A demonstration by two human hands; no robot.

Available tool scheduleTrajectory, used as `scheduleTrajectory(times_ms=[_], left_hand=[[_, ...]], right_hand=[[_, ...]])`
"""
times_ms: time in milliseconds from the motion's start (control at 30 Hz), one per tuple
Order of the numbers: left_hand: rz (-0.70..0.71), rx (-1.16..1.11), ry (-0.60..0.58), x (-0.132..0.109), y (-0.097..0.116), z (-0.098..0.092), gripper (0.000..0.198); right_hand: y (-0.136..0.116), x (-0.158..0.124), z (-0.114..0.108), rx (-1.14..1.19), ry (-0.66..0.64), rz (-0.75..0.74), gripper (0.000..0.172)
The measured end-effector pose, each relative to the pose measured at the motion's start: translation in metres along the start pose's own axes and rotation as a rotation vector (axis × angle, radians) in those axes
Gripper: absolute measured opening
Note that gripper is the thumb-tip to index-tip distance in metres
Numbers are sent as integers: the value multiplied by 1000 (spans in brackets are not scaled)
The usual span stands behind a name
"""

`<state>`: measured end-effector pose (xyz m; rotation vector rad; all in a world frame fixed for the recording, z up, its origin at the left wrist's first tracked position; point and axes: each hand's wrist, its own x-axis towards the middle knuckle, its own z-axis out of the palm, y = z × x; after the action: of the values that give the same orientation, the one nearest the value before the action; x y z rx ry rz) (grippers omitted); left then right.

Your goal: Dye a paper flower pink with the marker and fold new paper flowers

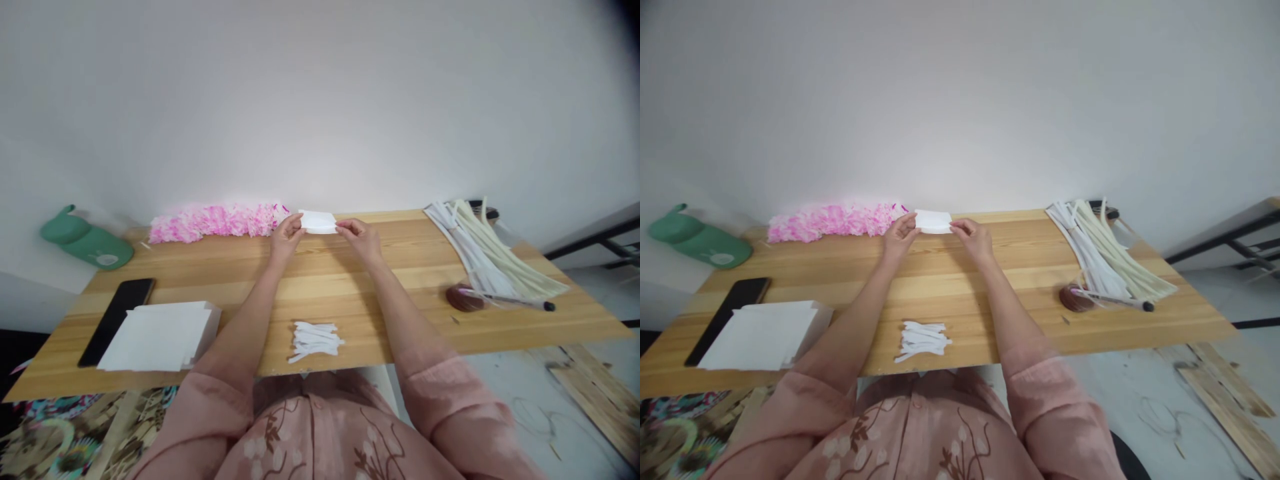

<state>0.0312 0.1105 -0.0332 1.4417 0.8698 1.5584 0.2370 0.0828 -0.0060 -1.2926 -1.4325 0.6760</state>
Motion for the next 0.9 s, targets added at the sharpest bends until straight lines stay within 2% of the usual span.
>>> scheduleTrajectory(times_ms=[167,600,900], left_hand=[[-37,-32,-34,-1,1,0,52],[-95,-90,-62,-2,7,1,54],[-90,-91,-7,-2,10,3,34]], right_hand=[[2,1,1,28,28,7,22],[2,0,1,8,49,-16,24],[3,0,2,6,56,-15,22]])
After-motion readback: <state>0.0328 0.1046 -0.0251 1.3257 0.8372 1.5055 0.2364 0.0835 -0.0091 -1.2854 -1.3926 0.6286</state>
